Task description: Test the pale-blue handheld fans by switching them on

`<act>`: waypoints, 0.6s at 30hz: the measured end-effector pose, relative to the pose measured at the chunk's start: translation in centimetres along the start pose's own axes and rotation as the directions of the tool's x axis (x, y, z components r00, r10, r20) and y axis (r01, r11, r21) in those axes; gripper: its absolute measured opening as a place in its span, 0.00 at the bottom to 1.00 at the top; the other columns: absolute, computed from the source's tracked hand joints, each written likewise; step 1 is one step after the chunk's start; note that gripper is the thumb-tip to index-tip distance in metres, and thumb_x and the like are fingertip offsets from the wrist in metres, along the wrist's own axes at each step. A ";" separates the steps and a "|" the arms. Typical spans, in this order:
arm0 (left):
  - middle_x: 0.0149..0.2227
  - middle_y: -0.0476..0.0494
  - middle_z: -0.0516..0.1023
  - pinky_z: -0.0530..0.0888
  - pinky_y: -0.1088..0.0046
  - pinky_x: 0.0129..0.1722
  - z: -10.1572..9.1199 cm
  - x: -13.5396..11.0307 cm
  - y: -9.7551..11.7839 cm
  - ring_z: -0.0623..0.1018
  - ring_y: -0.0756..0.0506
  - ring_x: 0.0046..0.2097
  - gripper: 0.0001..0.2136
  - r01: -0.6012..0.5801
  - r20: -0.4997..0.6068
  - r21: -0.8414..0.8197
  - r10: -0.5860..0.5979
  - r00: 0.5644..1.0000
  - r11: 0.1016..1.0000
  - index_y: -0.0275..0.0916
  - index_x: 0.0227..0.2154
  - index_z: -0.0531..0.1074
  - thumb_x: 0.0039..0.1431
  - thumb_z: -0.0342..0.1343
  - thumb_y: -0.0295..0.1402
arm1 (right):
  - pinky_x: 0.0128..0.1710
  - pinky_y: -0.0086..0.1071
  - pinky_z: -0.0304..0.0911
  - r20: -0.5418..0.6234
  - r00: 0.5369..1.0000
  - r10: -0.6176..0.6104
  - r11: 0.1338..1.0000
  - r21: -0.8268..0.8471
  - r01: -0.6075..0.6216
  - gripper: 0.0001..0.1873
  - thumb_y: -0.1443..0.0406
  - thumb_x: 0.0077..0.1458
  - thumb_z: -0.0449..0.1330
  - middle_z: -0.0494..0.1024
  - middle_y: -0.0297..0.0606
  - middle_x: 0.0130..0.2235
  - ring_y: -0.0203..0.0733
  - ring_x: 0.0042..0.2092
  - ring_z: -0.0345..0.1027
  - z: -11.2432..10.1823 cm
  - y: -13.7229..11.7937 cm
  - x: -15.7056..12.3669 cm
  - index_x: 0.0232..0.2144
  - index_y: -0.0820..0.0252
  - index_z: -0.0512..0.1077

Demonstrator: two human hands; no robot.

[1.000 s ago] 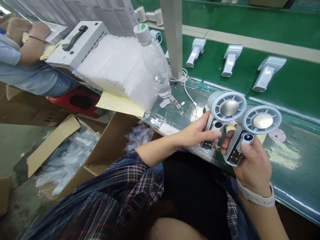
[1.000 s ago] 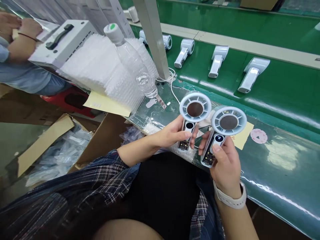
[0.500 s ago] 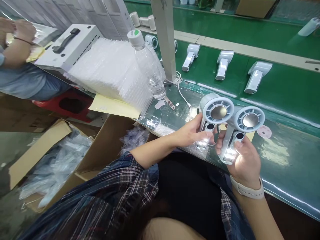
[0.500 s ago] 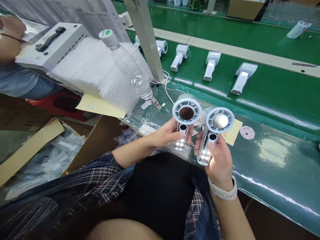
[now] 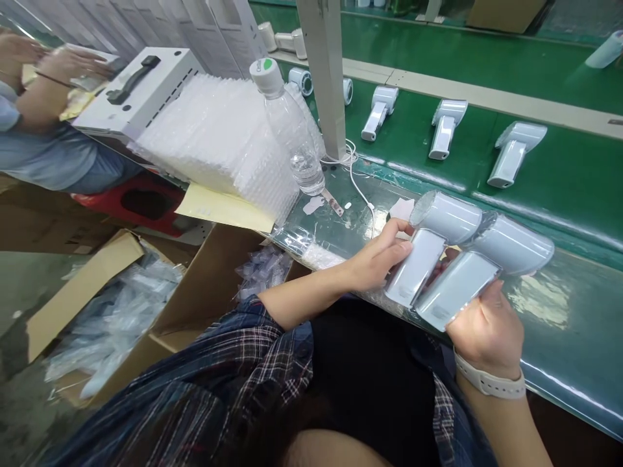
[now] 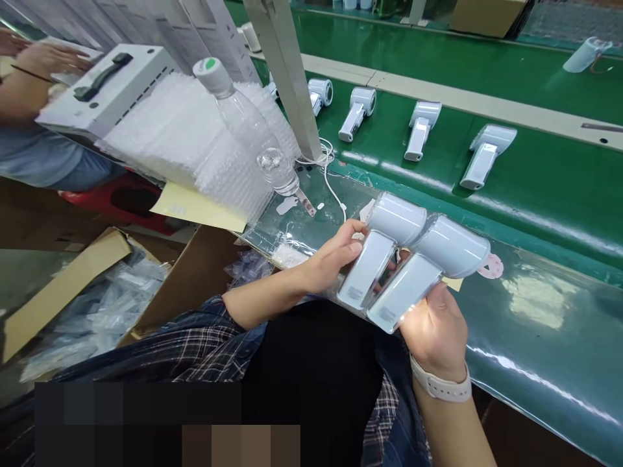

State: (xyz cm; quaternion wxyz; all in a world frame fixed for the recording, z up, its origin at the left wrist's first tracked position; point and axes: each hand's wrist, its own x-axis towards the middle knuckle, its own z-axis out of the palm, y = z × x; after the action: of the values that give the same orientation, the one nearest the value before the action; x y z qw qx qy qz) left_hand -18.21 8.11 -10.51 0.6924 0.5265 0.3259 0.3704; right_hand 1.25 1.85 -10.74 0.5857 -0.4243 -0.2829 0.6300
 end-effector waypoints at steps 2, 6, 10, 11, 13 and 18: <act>0.39 0.47 0.76 0.71 0.69 0.36 -0.1 -0.4 0.7 0.78 0.45 0.37 0.26 -0.037 0.053 -0.008 0.038 0.998 0.999 0.44 0.52 0.58 0.68 0.54 0.59 | 0.46 0.50 0.82 -0.019 1.000 -0.021 1.000 -0.001 0.021 0.21 0.47 0.62 0.66 0.85 0.41 0.53 0.55 0.53 0.80 0.3 -0.3 -0.4 0.50 0.50 0.83; 0.39 0.47 0.77 0.72 0.69 0.39 -0.2 -1.1 2.0 0.79 0.46 0.38 0.24 -0.065 0.107 -0.068 0.072 0.992 0.996 0.45 0.53 0.58 0.69 0.56 0.57 | 0.44 0.45 0.83 -0.083 0.993 -0.088 0.996 -0.003 0.088 0.17 0.52 0.63 0.67 0.86 0.42 0.48 0.52 0.49 0.82 1.2 -1.2 -0.9 0.47 0.54 0.84; 0.37 0.49 0.78 0.72 0.71 0.37 -0.2 -1.2 2.6 0.79 0.47 0.36 0.24 -0.060 0.156 -0.138 0.082 0.984 0.989 0.45 0.53 0.59 0.67 0.60 0.55 | 0.47 0.53 0.81 -0.162 0.977 -0.138 0.990 -0.025 0.136 0.11 0.55 0.61 0.66 0.86 0.45 0.46 0.57 0.49 0.82 1.8 -1.8 -1.2 0.40 0.52 0.84; 0.36 0.50 0.77 0.72 0.72 0.36 -0.2 -1.1 2.7 0.78 0.48 0.35 0.24 -0.062 0.164 -0.149 0.087 0.983 0.987 0.45 0.52 0.59 0.67 0.61 0.54 | 0.48 0.55 0.80 -0.168 0.976 -0.142 0.990 -0.028 0.139 0.11 0.54 0.61 0.66 0.86 0.45 0.46 0.59 0.49 0.81 1.9 -1.9 -1.2 0.39 0.51 0.84; 0.35 0.51 0.77 0.72 0.73 0.36 -0.1 -1.0 2.8 0.78 0.49 0.34 0.24 -0.061 0.175 -0.168 0.091 0.980 0.984 0.45 0.51 0.60 0.66 0.63 0.53 | 0.50 0.58 0.79 -0.161 0.977 -0.139 0.990 -0.031 0.136 0.12 0.54 0.61 0.65 0.86 0.45 0.46 0.60 0.49 0.82 1.9 -2.2 -1.4 0.40 0.51 0.84; 0.34 0.51 0.78 0.73 0.73 0.35 0.5 -0.6 3.9 0.79 0.49 0.34 0.25 -0.025 0.197 -0.186 0.062 0.978 0.982 0.44 0.49 0.59 0.65 0.63 0.54 | 0.54 0.57 0.78 -0.152 0.979 -0.135 0.991 -0.025 0.132 0.14 0.52 0.63 0.64 0.87 0.45 0.43 0.58 0.46 0.83 2.2 -3.1 -1.8 0.39 0.53 0.85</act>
State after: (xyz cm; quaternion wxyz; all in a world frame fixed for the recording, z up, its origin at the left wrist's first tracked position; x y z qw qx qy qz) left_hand -18.77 8.00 -6.61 0.7590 0.5028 0.2070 0.3581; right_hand 0.84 0.90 -6.65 0.6436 -0.4559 -0.2693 0.5526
